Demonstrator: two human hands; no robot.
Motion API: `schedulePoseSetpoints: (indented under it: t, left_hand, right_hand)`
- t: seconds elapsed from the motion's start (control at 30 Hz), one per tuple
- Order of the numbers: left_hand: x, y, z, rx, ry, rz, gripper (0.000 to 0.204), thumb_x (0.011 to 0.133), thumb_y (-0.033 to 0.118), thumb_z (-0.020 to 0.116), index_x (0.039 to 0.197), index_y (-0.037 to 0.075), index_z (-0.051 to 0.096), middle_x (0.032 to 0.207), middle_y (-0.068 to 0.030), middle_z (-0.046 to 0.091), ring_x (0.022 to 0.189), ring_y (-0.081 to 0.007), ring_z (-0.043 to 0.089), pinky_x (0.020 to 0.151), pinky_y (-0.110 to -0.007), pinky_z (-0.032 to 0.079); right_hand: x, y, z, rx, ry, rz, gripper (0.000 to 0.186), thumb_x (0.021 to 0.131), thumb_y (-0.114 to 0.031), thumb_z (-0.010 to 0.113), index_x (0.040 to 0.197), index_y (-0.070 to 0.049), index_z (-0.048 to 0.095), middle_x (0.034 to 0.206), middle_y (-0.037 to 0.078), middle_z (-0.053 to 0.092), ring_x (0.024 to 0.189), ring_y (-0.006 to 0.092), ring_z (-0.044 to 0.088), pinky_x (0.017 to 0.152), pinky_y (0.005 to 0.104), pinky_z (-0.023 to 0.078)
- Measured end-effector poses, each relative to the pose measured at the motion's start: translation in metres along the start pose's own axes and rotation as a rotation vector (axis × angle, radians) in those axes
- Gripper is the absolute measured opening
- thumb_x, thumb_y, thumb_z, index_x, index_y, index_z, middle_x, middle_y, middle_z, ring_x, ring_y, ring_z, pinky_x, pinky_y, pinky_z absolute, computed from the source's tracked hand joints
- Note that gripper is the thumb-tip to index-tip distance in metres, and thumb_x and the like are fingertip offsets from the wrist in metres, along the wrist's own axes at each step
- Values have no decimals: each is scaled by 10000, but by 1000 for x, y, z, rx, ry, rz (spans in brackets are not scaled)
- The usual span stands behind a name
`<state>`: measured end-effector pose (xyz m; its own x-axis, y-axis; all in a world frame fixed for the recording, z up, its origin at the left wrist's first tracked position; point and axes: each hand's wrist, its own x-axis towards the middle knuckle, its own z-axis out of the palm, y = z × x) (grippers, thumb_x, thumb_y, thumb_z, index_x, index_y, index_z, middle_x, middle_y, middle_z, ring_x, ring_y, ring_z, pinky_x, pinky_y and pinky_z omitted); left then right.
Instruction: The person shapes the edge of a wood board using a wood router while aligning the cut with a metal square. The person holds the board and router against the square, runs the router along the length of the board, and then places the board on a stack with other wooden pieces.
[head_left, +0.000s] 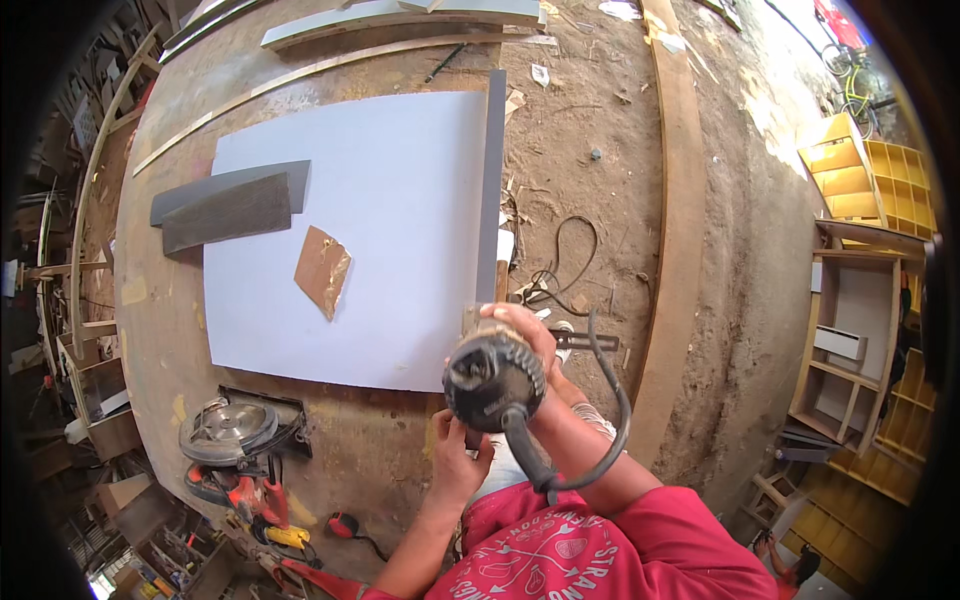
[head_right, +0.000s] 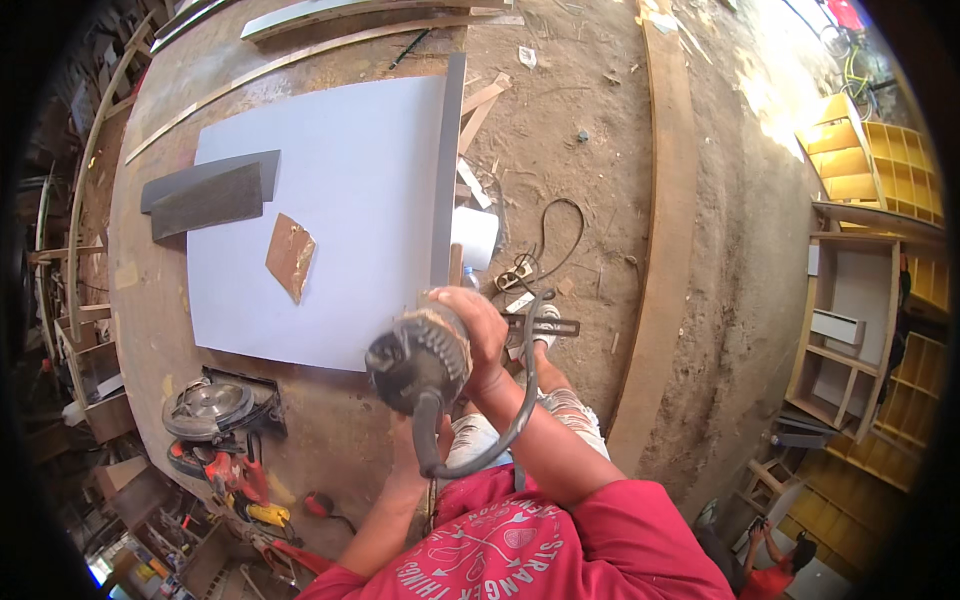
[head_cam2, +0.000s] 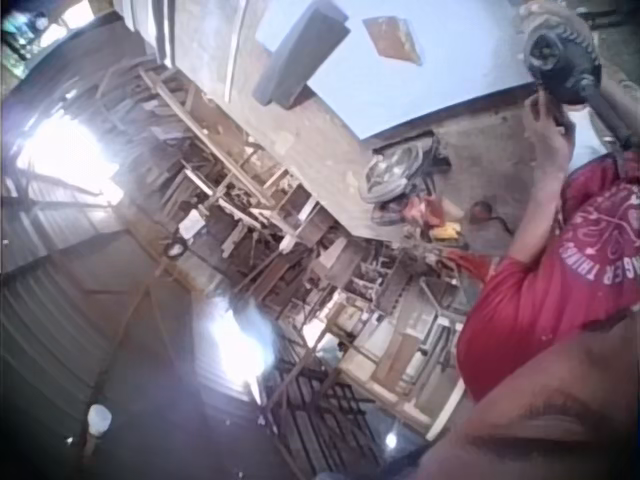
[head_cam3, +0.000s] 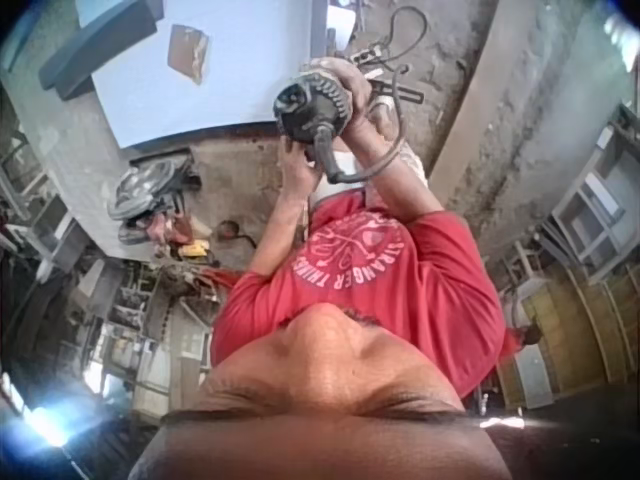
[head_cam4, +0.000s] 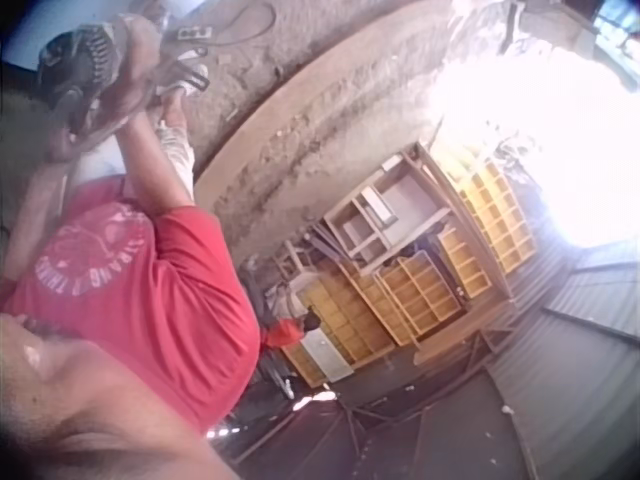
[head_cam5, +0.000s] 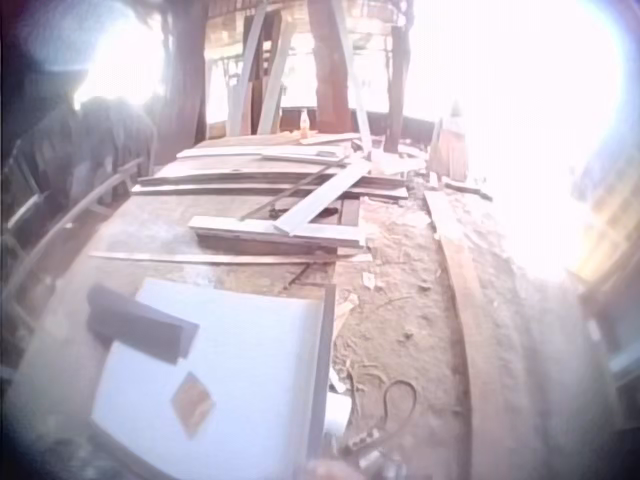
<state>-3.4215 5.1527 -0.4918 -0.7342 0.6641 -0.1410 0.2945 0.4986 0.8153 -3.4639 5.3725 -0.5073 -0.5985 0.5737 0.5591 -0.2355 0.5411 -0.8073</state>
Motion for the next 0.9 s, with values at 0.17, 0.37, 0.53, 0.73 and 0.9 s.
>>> schedulePoseSetpoints:
  t: [0.17,0.37,0.53,0.73,0.9]
  left_hand:
    - [6,20,-5,13,52,-52,714,875,44,736,1547,-19,505,1232,-272,585,1148,-443,587,947,-509,553]
    - [9,20,-2,-41,64,-136,709,856,85,755,1523,-16,538,1208,-227,583,1105,-405,608,981,-493,531]
    - [62,65,-21,277,151,-14,740,825,198,842,1470,-8,545,1264,-231,589,1196,-420,568,1059,-537,455]
    - [170,59,18,197,317,-43,695,854,200,827,1450,-8,534,1286,-228,597,1241,-441,544,1086,-579,416]
    - [171,39,32,228,375,30,587,864,68,750,1421,4,575,1274,-219,613,1212,-448,564,1071,-575,430]
  right_hand:
    - [39,28,15,30,22,167,616,781,-411,918,1157,18,687,990,173,760,850,345,777,742,415,626]
    - [124,61,28,-138,87,9,716,607,-390,1031,1150,-85,678,937,112,763,820,336,771,736,414,623]
    - [129,57,22,-297,50,-43,780,601,-379,982,1210,-16,656,1001,131,768,858,312,786,788,394,642]
    - [131,48,25,-215,53,-6,743,584,-394,1040,1148,-66,685,973,124,758,840,333,761,759,414,619]
    - [134,44,20,-214,37,21,708,537,-352,1045,1111,-90,726,1031,119,765,928,332,761,829,427,611]
